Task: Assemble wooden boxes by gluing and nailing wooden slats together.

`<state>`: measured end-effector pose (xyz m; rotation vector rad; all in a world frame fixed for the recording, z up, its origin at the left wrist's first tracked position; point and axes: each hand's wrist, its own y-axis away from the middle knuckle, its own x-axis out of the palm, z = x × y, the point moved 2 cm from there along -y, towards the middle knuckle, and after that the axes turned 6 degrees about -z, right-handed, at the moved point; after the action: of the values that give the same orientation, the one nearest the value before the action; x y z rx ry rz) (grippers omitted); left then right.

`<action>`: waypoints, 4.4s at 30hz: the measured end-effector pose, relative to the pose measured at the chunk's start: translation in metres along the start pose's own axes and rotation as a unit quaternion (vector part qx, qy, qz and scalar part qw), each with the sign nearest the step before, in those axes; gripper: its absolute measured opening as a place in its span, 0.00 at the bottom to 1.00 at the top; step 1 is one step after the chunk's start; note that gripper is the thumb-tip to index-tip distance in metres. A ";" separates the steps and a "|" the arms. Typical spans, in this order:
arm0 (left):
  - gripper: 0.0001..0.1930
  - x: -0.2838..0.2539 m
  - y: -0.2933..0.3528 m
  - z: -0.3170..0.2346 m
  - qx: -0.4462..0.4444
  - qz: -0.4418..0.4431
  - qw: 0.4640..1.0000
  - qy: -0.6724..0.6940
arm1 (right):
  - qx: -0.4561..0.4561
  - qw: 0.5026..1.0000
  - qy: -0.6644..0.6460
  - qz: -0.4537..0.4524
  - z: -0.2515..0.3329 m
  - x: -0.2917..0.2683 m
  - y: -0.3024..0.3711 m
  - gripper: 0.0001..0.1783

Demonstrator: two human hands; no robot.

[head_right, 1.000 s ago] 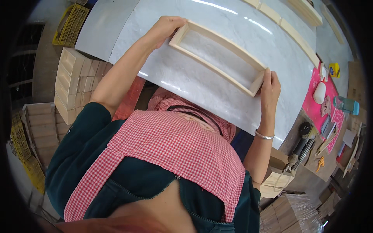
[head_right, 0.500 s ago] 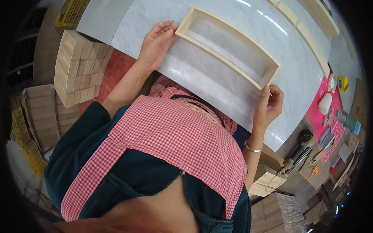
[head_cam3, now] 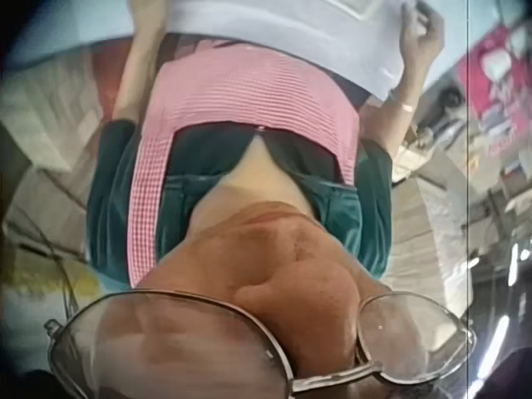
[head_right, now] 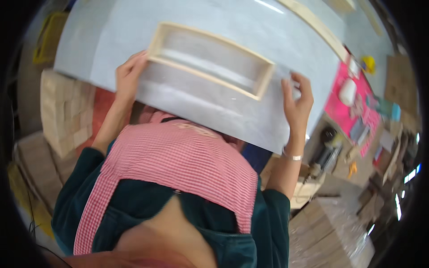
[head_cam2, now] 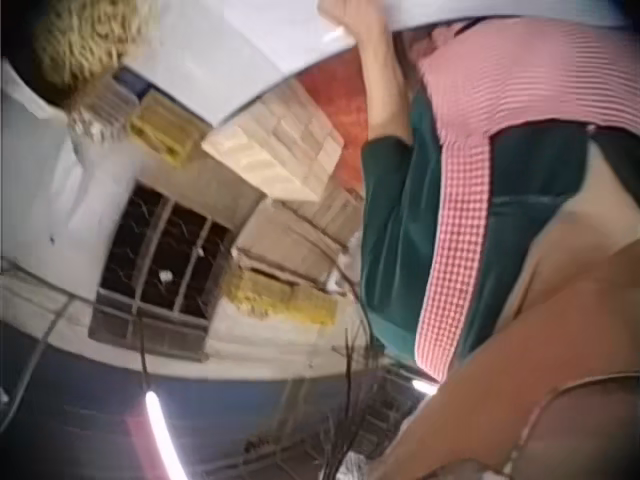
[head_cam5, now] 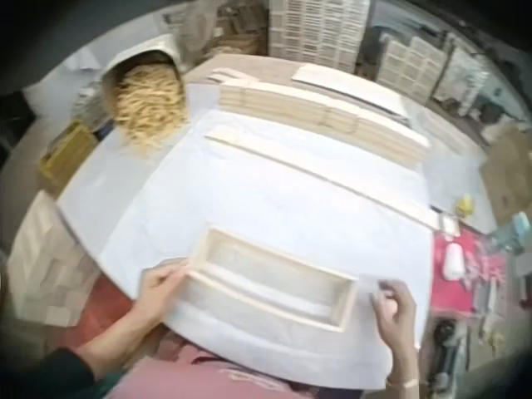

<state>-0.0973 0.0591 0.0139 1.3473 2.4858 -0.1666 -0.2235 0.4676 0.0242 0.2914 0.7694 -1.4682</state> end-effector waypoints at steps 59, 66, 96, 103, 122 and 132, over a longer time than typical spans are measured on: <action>0.24 0.008 -0.014 0.040 0.253 -0.071 0.955 -0.140 | 0.087 0.957 -0.273 -0.050 0.153 0.111 0.008 0.29; 0.55 0.048 -0.108 0.025 0.340 0.290 0.894 -0.024 | 0.052 0.935 -0.289 -0.200 0.130 0.066 -0.001 0.28; 0.30 0.100 -0.060 -0.219 0.695 0.067 0.703 -0.135 | 0.237 0.872 0.420 -0.085 -0.169 -0.196 0.117 0.29; 0.30 0.108 -0.056 -0.219 0.691 0.081 0.708 -0.122 | 0.295 0.877 0.376 -0.048 -0.039 -0.232 0.052 0.20; 0.26 0.132 -0.064 -0.217 0.720 0.041 0.689 -0.075 | -0.101 0.931 0.344 0.069 0.264 -0.169 -0.085 0.25; 0.27 0.136 -0.062 -0.219 0.708 0.048 0.701 -0.064 | -0.053 0.930 0.340 0.132 0.262 -0.170 -0.105 0.21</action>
<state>-0.2646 0.1876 0.1741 1.6807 1.8855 -2.3893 -0.2354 0.4264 0.3506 0.8148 1.3009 -1.0558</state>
